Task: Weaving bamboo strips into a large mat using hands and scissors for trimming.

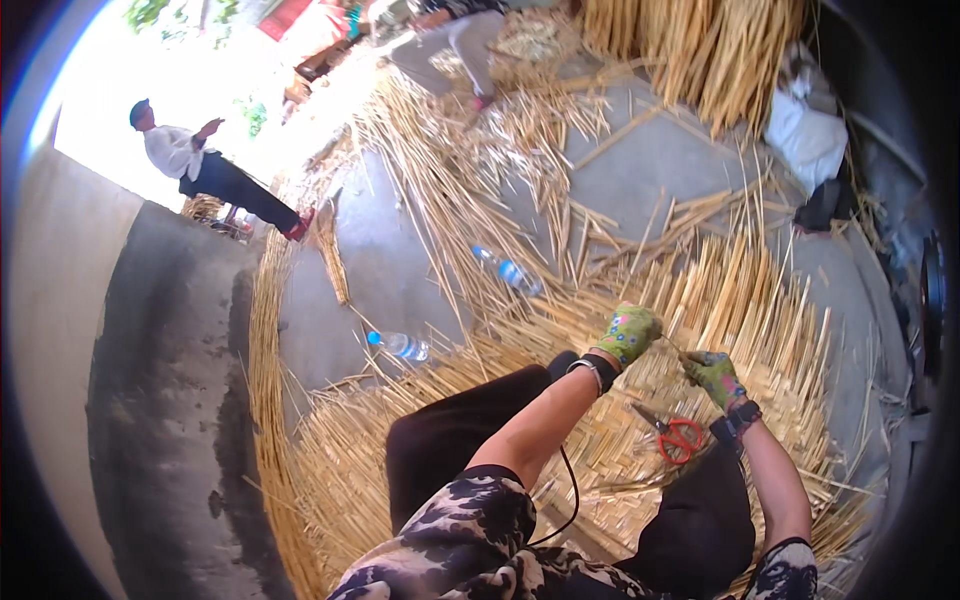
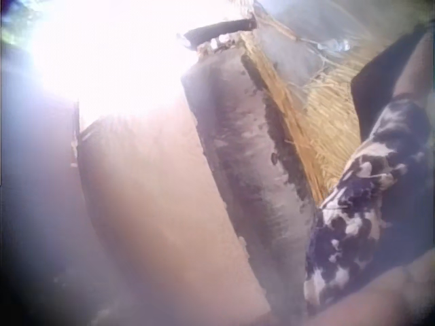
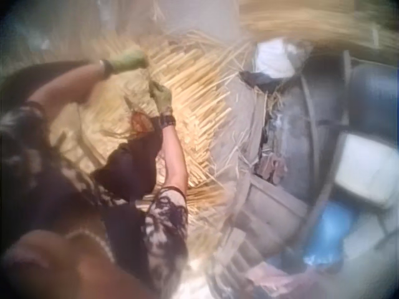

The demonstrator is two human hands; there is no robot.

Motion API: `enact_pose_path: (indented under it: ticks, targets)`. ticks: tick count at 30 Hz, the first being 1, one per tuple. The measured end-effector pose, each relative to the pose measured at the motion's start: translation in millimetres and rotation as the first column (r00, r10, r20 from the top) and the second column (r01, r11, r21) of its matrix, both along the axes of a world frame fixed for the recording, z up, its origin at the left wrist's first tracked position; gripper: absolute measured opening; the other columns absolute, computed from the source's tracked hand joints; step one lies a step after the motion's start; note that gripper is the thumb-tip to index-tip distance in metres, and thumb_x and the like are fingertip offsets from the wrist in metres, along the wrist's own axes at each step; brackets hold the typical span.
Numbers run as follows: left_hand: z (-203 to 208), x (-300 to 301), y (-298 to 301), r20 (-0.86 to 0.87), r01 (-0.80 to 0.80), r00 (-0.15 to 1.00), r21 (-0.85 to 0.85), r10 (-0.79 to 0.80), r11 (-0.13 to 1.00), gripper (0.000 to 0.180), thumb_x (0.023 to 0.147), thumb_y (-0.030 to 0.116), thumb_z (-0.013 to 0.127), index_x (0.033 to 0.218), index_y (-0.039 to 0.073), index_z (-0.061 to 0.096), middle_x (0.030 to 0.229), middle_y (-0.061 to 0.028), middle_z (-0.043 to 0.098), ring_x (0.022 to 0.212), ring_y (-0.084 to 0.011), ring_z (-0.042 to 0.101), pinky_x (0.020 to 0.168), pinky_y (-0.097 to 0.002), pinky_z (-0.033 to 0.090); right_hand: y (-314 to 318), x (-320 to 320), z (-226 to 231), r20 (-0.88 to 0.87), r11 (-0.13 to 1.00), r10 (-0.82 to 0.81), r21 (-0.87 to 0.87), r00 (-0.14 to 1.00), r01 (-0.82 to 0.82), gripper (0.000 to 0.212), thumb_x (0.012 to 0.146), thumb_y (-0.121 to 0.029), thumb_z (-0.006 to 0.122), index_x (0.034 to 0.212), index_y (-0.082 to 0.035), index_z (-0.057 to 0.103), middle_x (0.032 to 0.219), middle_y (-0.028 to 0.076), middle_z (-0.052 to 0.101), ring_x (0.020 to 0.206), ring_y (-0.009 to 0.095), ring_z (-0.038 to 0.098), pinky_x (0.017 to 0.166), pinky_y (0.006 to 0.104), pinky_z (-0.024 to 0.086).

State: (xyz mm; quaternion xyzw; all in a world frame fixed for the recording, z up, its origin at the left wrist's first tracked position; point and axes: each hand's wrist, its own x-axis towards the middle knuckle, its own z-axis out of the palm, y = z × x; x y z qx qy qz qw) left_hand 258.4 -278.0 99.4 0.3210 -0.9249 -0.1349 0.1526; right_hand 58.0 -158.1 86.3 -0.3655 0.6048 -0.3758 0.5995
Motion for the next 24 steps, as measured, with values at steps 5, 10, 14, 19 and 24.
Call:
enact_pose_path:
  ticks: [5, 10, 14, 19, 24]
  targets:
    - [137, 3, 14, -0.275, 0.002, 0.95, -0.469, -0.148, 0.883, 0.005, 0.066, 0.016, 0.062, 0.07, 0.016, 0.064, 0.071, -0.0054, 0.062, 0.074, -0.0244, 0.06, 0.069, -0.0396, 0.04, 29, -9, 113, 0.023, 0.998, -0.052, -0.027, 0.998, 0.052, 0.032, 0.078, -0.025, 0.072, 0.097, -0.001, 0.064, 0.068, 0.006, 0.063, 0.053, 0.01, 0.058, 0.046, 0.0209, 0.042]
    - [237, 31, 72, -0.255, -0.005, 0.965, -0.237, -0.057, 0.971, 0.02, 0.075, 0.027, 0.065, 0.087, 0.011, 0.066, 0.071, -0.0069, 0.061, 0.072, -0.0285, 0.059, 0.073, -0.0394, 0.044, 56, 15, 220, -0.156, 0.973, -0.184, -0.167, 0.97, 0.158, 0.028, 0.081, -0.028, 0.068, 0.096, -0.005, 0.065, 0.069, 0.004, 0.064, 0.051, 0.01, 0.058, 0.044, 0.0204, 0.041]
    - [277, 47, 97, -0.65, 0.129, 0.691, 0.54, 0.315, 0.832, 0.029, 0.083, 0.028, 0.066, 0.093, 0.001, 0.064, 0.073, -0.0019, 0.061, 0.066, -0.0133, 0.058, 0.06, -0.0269, 0.047, 56, 56, 284, -0.2, 0.934, -0.173, -0.344, 0.964, 0.096, 0.019, 0.086, -0.025, 0.062, 0.091, -0.007, 0.066, 0.068, 0.003, 0.064, 0.049, 0.008, 0.057, 0.043, 0.0194, 0.04]
    - [271, 72, 92, -0.77, 0.533, 0.416, 0.637, 0.483, 0.557, 0.018, 0.082, 0.018, 0.068, 0.088, 0.002, 0.064, 0.077, -0.0003, 0.061, 0.069, -0.0077, 0.056, 0.062, -0.0221, 0.047, 54, 110, 290, -0.146, 0.953, -0.105, -0.296, 0.984, 0.058, 0.024, 0.087, -0.025, 0.061, 0.098, -0.004, 0.065, 0.072, 0.004, 0.066, 0.055, 0.009, 0.059, 0.046, 0.0196, 0.043]
    - [256, 77, 81, -0.745, 0.359, 0.477, 0.65, 0.467, 0.67, 0.022, 0.077, 0.016, 0.072, 0.088, -0.001, 0.064, 0.074, -0.0016, 0.062, 0.065, -0.0071, 0.055, 0.058, -0.0234, 0.047, 53, 133, 256, 0.01, 0.936, -0.216, -0.285, 0.976, 0.21, 0.028, 0.085, -0.027, 0.064, 0.1, -0.004, 0.063, 0.076, 0.003, 0.065, 0.059, 0.01, 0.06, 0.048, 0.0206, 0.043]
